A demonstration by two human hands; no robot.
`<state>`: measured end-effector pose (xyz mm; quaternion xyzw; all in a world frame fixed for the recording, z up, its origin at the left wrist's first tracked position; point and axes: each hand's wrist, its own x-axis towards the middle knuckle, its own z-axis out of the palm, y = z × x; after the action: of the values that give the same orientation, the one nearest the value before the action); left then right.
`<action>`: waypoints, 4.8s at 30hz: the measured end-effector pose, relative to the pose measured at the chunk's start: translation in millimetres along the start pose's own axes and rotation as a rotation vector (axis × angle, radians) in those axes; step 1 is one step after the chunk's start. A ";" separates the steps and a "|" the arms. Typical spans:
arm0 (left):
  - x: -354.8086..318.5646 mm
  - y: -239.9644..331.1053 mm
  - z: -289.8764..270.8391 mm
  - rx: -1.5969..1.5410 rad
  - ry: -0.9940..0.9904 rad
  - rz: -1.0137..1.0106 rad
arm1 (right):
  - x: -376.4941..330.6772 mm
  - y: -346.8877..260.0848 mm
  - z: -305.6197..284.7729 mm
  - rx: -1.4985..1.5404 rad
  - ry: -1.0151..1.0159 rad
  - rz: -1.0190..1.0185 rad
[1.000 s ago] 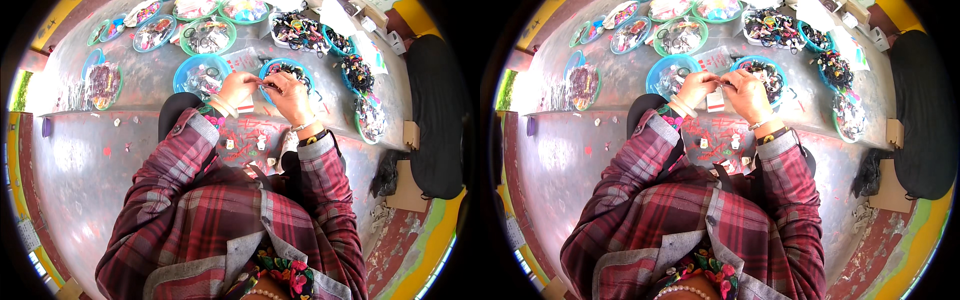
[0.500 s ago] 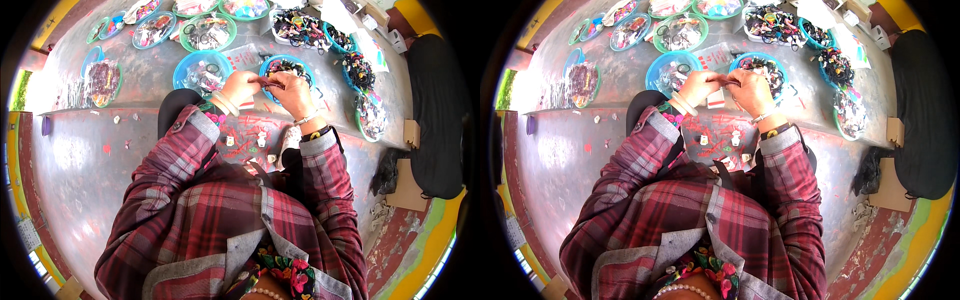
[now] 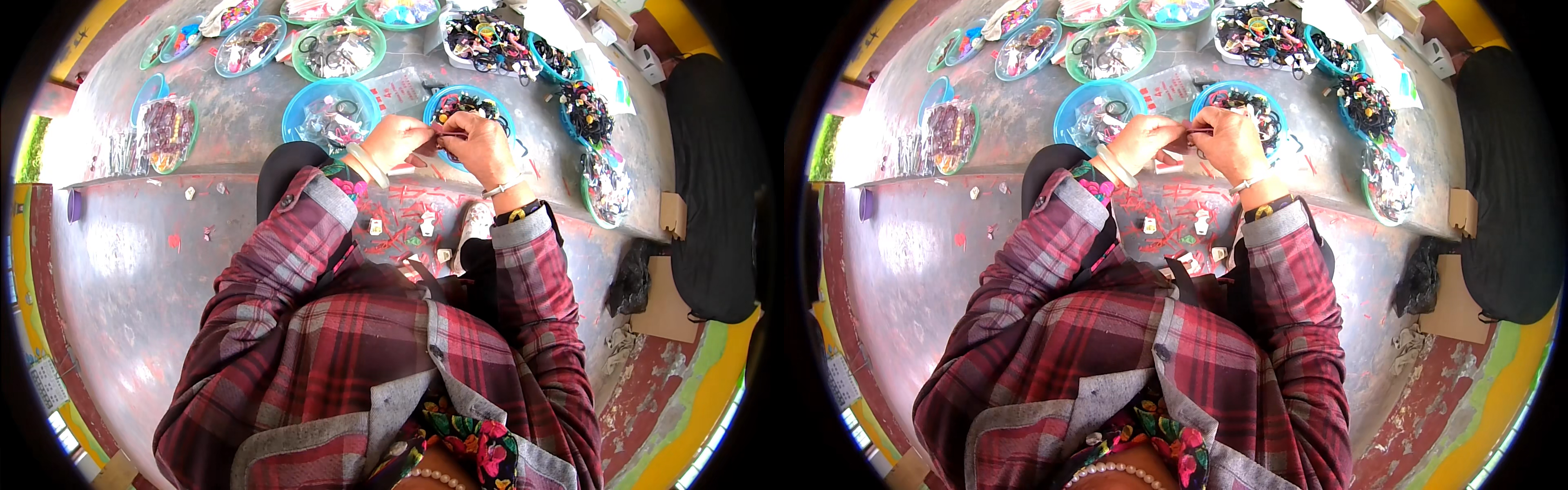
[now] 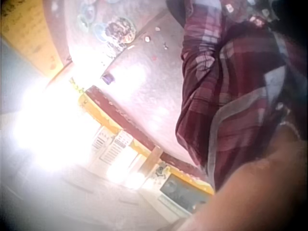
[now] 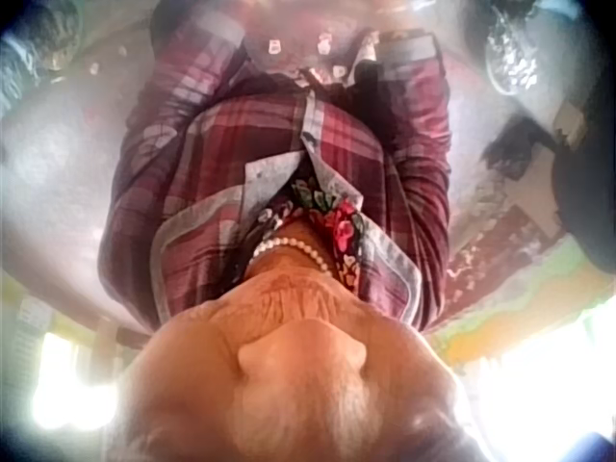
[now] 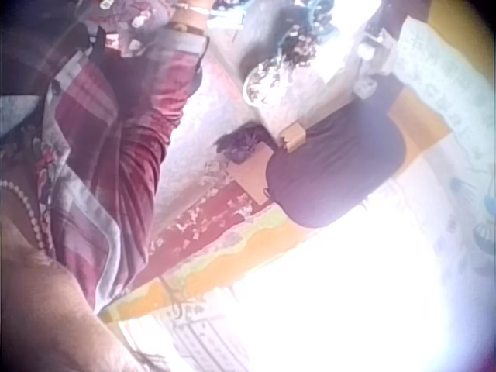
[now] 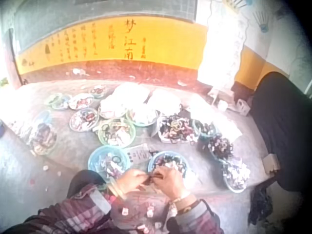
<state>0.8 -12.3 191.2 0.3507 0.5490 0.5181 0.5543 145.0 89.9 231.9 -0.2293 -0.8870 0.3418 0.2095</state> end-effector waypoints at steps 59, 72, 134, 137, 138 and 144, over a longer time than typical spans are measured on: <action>2.7 -9.4 5.0 -0.026 0.150 0.197 | 1.1 2.4 1.1 0.401 -0.209 0.305; 1.8 -7.6 5.2 0.119 0.180 0.078 | 3.9 4.6 6.9 0.377 -0.070 0.316; -1.7 4.5 -0.1 -0.028 0.043 -0.272 | -1.3 13.6 6.7 -0.197 -0.032 0.161; -4.7 6.6 1.3 -0.079 0.028 -0.273 | -1.1 12.5 6.1 -0.197 -0.028 0.140; -5.2 7.0 2.7 -0.089 0.018 -0.270 | -1.5 13.6 6.0 -0.197 -0.018 0.130; -6.8 11.0 -2.3 -0.169 0.058 -0.231 | -2.7 10.7 5.2 -0.178 0.019 0.073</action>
<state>-2.5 -16.8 203.1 0.2219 0.5558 0.5051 0.6218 147.2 92.9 220.4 -0.2822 -0.9029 0.2669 0.1841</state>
